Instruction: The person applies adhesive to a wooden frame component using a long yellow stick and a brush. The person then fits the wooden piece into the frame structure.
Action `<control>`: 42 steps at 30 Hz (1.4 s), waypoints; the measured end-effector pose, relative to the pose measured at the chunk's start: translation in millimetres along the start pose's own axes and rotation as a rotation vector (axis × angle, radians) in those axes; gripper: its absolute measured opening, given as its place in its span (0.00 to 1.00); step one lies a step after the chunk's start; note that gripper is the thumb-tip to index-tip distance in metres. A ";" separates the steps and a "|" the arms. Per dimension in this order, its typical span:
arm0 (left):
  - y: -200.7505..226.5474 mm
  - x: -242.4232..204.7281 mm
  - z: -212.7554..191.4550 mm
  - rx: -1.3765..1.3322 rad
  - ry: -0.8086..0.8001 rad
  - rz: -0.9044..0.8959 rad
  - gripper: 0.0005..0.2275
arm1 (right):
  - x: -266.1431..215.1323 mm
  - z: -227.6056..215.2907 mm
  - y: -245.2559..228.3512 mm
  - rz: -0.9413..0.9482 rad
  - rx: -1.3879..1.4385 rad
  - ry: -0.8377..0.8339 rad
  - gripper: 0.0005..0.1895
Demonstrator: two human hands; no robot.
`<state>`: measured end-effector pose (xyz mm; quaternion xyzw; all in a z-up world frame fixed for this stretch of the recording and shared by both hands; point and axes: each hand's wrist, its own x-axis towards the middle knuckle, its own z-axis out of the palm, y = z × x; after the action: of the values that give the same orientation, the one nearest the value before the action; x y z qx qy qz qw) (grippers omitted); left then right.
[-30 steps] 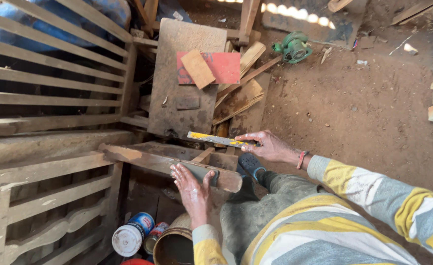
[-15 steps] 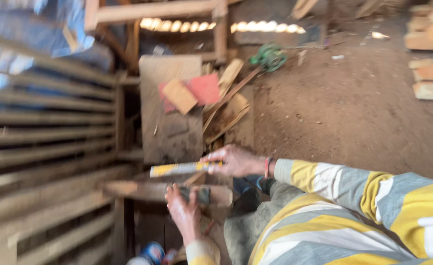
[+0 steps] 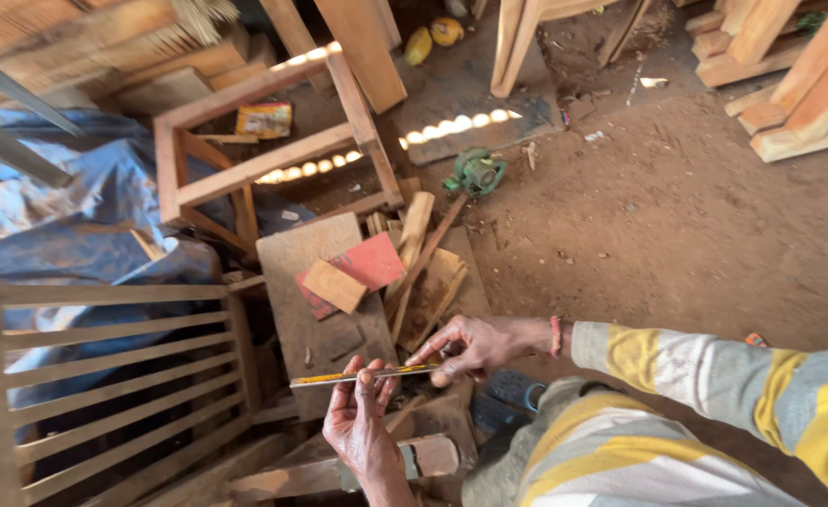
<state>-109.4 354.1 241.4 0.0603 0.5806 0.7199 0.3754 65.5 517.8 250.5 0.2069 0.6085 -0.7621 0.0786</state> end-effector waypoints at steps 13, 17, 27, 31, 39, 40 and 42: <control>45.9 -26.4 -1.9 -0.022 0.130 0.151 0.18 | 24.9 12.4 -2.7 -0.176 0.022 -0.129 0.27; 53.9 -38.5 -6.7 0.015 0.151 0.154 0.19 | 26.7 17.2 -8.8 -0.118 -0.018 -0.173 0.28; 38.3 -46.5 -25.8 -0.004 0.252 0.083 0.20 | 24.3 31.0 -12.9 -0.074 0.016 -0.238 0.26; 37.1 -53.3 -20.7 0.076 0.312 0.030 0.19 | 23.8 34.2 -8.6 -0.027 -0.003 -0.239 0.25; 23.6 -60.4 -25.0 0.047 0.413 0.097 0.11 | 24.4 34.4 -13.0 -0.066 -0.157 -0.208 0.19; 21.8 -60.5 -26.8 0.040 0.423 0.107 0.10 | 26.7 32.1 -17.6 -0.116 -0.263 -0.183 0.18; 19.9 -61.6 -30.4 0.021 0.433 0.133 0.09 | 26.7 31.2 -28.1 -0.181 -0.406 -0.141 0.18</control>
<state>-90.9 291.6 270.8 -0.0536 0.6498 0.7332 0.1933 24.1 498.4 270.1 0.0779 0.7583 -0.6406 0.0923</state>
